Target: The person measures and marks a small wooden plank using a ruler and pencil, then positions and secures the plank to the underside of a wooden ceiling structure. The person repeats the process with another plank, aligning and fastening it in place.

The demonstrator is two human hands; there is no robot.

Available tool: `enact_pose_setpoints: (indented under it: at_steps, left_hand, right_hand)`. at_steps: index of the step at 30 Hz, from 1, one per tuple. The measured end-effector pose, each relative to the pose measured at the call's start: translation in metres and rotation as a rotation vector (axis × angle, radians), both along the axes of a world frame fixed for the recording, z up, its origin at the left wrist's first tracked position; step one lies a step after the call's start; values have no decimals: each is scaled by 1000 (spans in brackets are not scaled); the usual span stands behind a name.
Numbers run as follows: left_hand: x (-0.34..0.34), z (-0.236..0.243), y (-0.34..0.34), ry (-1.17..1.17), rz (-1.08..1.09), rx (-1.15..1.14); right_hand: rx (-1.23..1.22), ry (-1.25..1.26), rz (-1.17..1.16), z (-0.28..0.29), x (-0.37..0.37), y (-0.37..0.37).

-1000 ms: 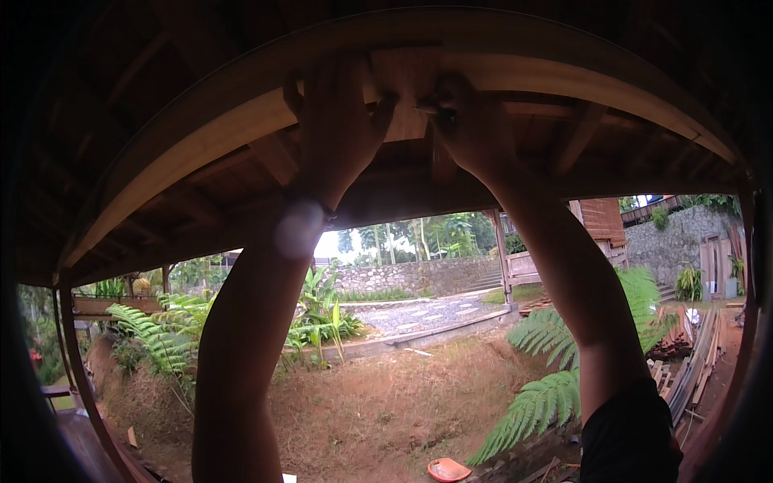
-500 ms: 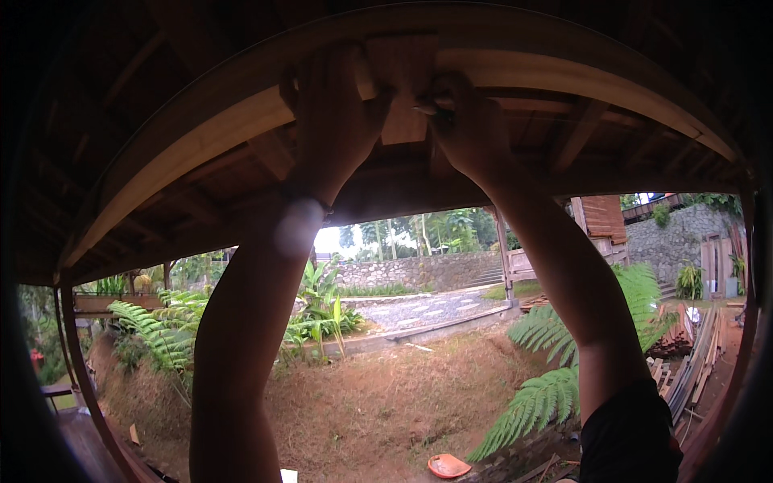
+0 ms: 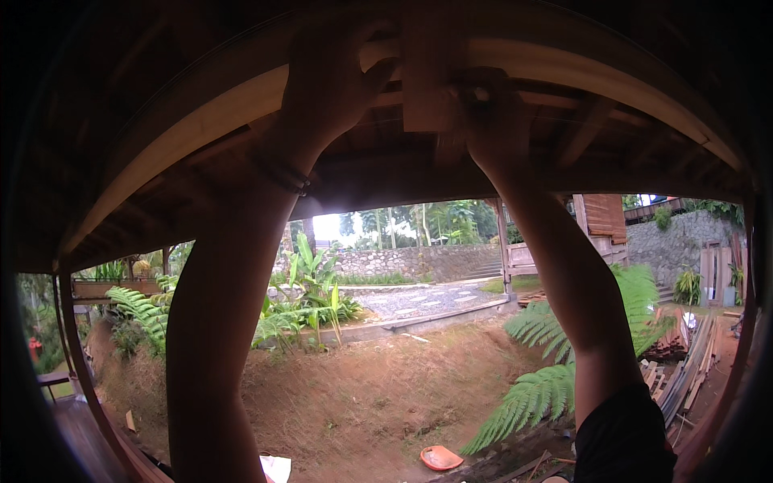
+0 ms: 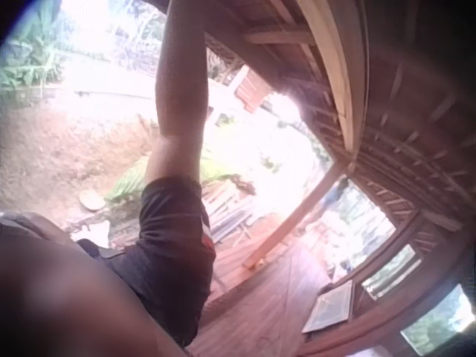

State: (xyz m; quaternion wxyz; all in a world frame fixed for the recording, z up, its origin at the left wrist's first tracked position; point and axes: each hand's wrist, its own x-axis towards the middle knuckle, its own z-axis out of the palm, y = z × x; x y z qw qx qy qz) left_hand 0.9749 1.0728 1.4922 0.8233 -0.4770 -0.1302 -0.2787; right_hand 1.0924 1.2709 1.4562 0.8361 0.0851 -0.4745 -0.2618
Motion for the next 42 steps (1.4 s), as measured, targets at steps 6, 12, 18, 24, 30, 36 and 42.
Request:
enact_pose_setpoints:
  at_steps: [6,12,18,24,30,36,42]
  left_hand:
    - [2,-12,-14,-130,72,-64]
    - [-30,-34,13,-39,100,-95]
    - [-71,-36,52,-93,114,-83]
    - [-80,-40,55,-233,139,-274]
    - [-50,-34,32,9,74,186]
    - [-6,-21,1,2,-74,12]
    - [17,6,-15,-158,-118,-554]
  right_hand:
    - [-1,-3,236,-4,11,15]
    - [51,-35,232,-7,12,16]
    - [98,-1,292,-6,22,1]
    - [177,37,102,-1,14,2]
    - [124,-5,121,3,-2,6]
    - [66,9,159,5,-5,5]
    - [-31,58,153,1,-11,-1]
